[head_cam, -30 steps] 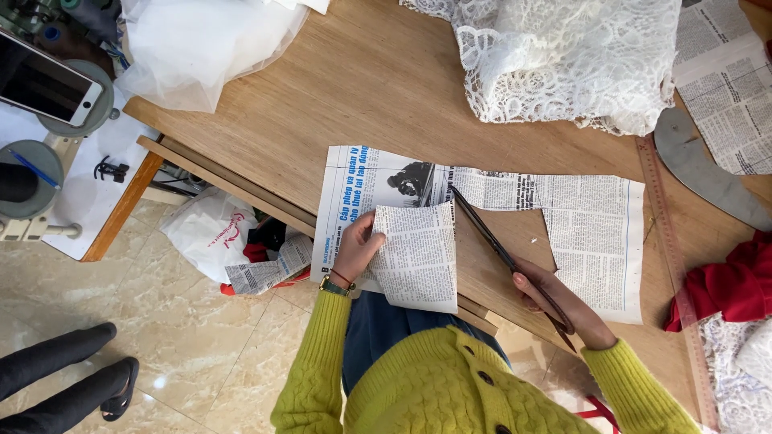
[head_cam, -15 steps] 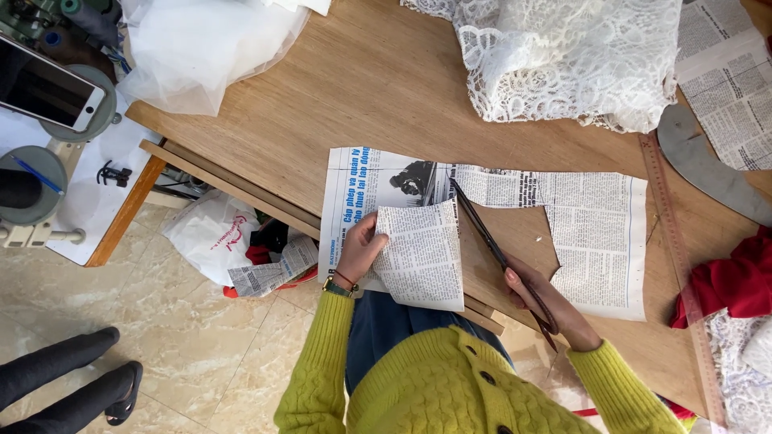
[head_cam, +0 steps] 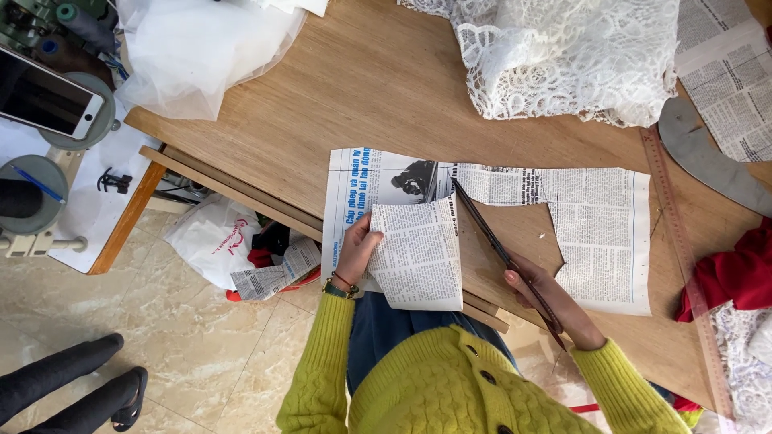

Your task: A person uses large fabric scissors to cut out a garment pattern from a sheet of newspaper on a work table.

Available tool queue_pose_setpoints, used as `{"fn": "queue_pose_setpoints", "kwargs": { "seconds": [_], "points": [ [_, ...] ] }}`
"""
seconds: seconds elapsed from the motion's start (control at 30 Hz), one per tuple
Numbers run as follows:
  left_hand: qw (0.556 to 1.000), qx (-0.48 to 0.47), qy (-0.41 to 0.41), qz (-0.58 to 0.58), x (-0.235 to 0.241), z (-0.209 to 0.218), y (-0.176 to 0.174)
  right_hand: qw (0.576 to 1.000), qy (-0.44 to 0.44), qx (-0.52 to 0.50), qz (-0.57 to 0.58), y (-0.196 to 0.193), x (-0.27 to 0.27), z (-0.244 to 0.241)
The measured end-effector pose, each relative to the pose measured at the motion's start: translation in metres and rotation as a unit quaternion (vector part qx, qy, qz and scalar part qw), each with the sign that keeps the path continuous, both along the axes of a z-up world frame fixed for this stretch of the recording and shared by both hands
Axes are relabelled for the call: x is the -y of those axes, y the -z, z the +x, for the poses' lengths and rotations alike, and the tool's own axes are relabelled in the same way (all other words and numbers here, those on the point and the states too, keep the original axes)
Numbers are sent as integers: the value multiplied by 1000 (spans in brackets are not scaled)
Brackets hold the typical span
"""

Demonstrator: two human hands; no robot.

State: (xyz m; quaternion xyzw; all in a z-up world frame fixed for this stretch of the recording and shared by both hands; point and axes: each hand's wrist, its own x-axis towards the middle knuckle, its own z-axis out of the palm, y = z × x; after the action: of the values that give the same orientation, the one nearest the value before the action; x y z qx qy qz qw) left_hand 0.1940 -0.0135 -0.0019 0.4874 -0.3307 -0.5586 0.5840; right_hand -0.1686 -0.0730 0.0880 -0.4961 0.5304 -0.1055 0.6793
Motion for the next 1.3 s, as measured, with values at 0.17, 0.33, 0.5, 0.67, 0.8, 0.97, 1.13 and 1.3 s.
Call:
{"fn": "queue_pose_setpoints", "kwargs": {
  "seconds": [0.17,0.33,0.5,0.67,0.8,0.97,1.13,1.3],
  "points": [
    [1000,-5,1,0,0,0,0,1000,-10,10,-9,8,-4,-2],
    [1000,5,3,7,0,1,4,1000,-7,26,-12,9,-4,5],
    [1000,-9,1,18,1,1,-8,1000,-14,21,-9,20,-3,7],
    [999,-30,-5,33,0,3,-20,1000,6,12,-11,-2,-4,19],
    [998,-38,-10,47,0,2,-21,1000,24,15,-7,-3,-6,21],
    [998,-42,-9,49,-1,3,-8,1000,12,17,-4,13,-10,13],
    [997,-55,-26,50,-1,3,-8,999,14,40,-2,-2,-13,35],
    [997,-58,-33,45,-1,3,-4,998,30,46,-15,-27,-15,55]
  ]
}}
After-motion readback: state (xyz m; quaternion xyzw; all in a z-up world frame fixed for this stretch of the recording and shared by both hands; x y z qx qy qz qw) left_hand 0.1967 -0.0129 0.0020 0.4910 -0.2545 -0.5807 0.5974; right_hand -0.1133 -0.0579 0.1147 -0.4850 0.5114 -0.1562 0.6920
